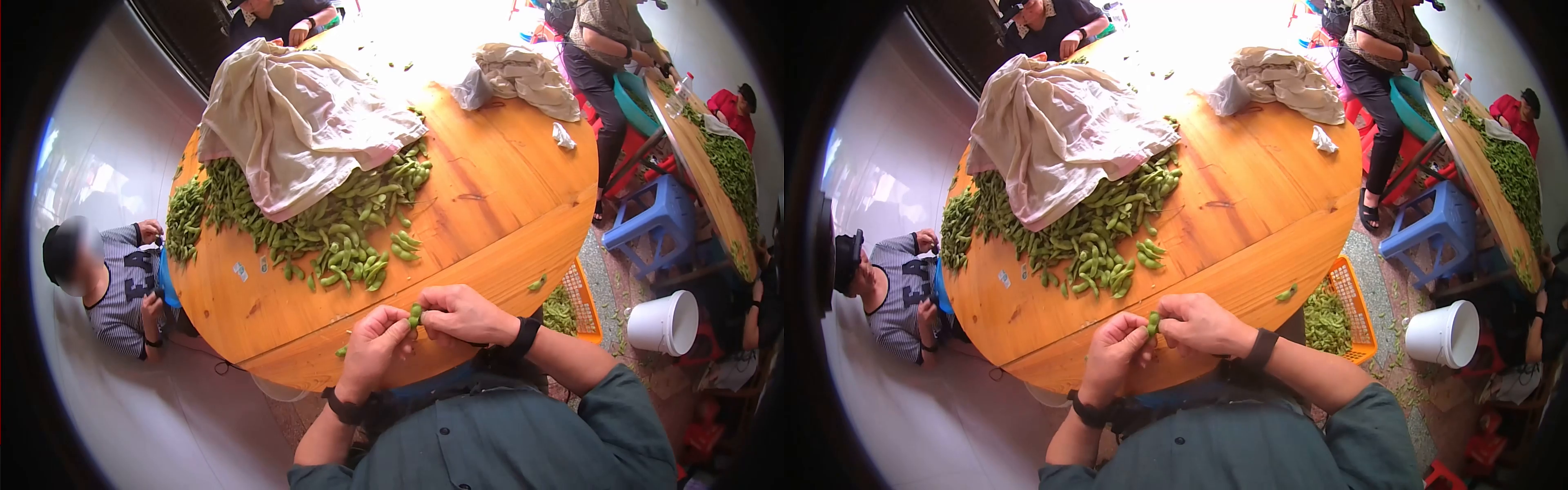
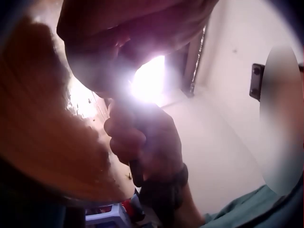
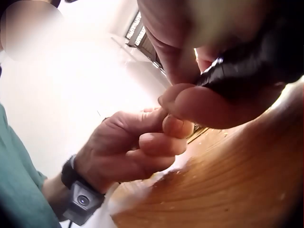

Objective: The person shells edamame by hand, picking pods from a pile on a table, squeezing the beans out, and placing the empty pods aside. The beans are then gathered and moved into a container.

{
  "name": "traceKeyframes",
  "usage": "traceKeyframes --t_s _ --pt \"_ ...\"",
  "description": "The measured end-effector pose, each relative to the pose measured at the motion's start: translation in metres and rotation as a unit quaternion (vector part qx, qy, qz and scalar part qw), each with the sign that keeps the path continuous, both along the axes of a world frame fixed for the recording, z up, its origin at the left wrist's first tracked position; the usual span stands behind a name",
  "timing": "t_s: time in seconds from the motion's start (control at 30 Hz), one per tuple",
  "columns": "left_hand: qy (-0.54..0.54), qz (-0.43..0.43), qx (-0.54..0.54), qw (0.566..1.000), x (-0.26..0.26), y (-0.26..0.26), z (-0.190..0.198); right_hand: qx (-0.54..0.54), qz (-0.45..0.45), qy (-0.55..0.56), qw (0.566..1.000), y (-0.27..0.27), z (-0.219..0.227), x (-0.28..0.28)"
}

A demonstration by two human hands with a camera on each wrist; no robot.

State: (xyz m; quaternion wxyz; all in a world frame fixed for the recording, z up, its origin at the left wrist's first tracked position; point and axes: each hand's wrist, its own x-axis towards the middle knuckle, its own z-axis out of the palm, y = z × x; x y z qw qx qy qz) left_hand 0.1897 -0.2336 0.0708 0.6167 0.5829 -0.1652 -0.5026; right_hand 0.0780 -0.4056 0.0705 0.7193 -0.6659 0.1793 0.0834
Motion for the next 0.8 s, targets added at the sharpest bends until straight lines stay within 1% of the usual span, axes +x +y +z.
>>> traceKeyframes --t_s 0.03,0.07,0.1,0.13,0.2,0.23,0.27,0.3,0.33,0.37,0.4,0.47,0.53,0.6,0.63,0.67,0.7,0.73,0.77,0.8 --pt "0.036 0.001 -0.004 0.999 0.001 0.0 0.0 0.0 0.001 0.0 1.0 -0.001 -0.001 0.0" --pt "0.036 0.002 -0.004 0.999 0.002 0.001 -0.001 0.042 0.001 0.006 0.999 -0.001 -0.002 0.0" --pt "0.083 0.005 -0.02 0.996 0.003 0.002 -0.003 0.085 0.0 0.011 0.996 -0.001 -0.003 0.0" --pt "0.13 0.008 -0.036 0.991 0.004 0.003 -0.004 0.087 -0.001 0.012 0.996 -0.002 -0.001 0.0" --pt "0.111 0.02 -0.022 0.993 0.0 0.001 -0.003 0.161 -0.01 0.027 0.986 -0.003 0.004 0.0" --pt "0.091 0.032 -0.01 0.995 -0.003 -0.001 -0.002 0.162 -0.01 0.027 0.986 -0.002 0.004 0.0" --pt "0.091 0.032 -0.01 0.995 -0.005 -0.002 -0.003 0.118 -0.022 0.021 0.993 -0.002 0.003 0.001" --pt "-0.135 0.015 -0.003 0.991 -0.008 -0.003 -0.004 0.075 -0.032 0.016 0.997 -0.001 0.002 0.001" --pt "-0.353 -0.002 0.006 0.936 -0.01 -0.002 -0.004 0.075 -0.03 0.018 0.997 0.001 0.003 0.0" --pt "-0.434 -0.011 0.005 0.901 -0.009 -0.003 0.002 0.047 -0.032 0.006 0.998 0.003 0.006 0.0" --pt "-0.434 -0.008 0.007 0.901 -0.009 -0.004 0.002 0.018 -0.035 -0.008 0.999 0.004 0.008 -0.001" --pt "-0.533 -0.015 -0.009 0.846 -0.009 -0.005 0.001 0.01 -0.037 -0.01 0.999 0.006 0.009 0.0" --pt "-0.536 -0.014 -0.017 0.844 -0.008 -0.005 -0.002 0.002 -0.04 -0.012 0.999 0.006 0.009 0.001" --pt "-0.538 -0.015 -0.023 0.842 -0.008 -0.003 -0.002 0.034 -0.044 -0.011 0.998 0.006 0.007 0.002" --pt "-0.436 -0.015 -0.004 0.9 -0.008 -0.002 -0.002 0.035 -0.042 -0.011 0.998 0.006 0.006 0.002" --pt "-0.328 -0.015 0.016 0.944 -0.008 0.0 -0.002 0.057 -0.03 0.001 0.998 0.004 0.006 0.003" --pt "-0.328 -0.014 0.017 0.944 -0.007 0.0 -0.003 0.079 -0.017 0.013 0.997 0.002 0.005 0.004" --pt "-0.188 0.0 0.011 0.982 -0.006 0.001 -0.004 0.08 -0.016 0.014 0.997 0.001 0.006 0.004" --pt "-0.045 0.015 0.004 0.999 -0.005 0.001 -0.004 0.103 -0.008 0.019 0.994 -0.001 0.006 0.005" --pt "-0.045 0.015 0.004 0.999 -0.004 0.0 -0.002 0.126 0.0 0.024 0.992 -0.002 0.007 0.005"
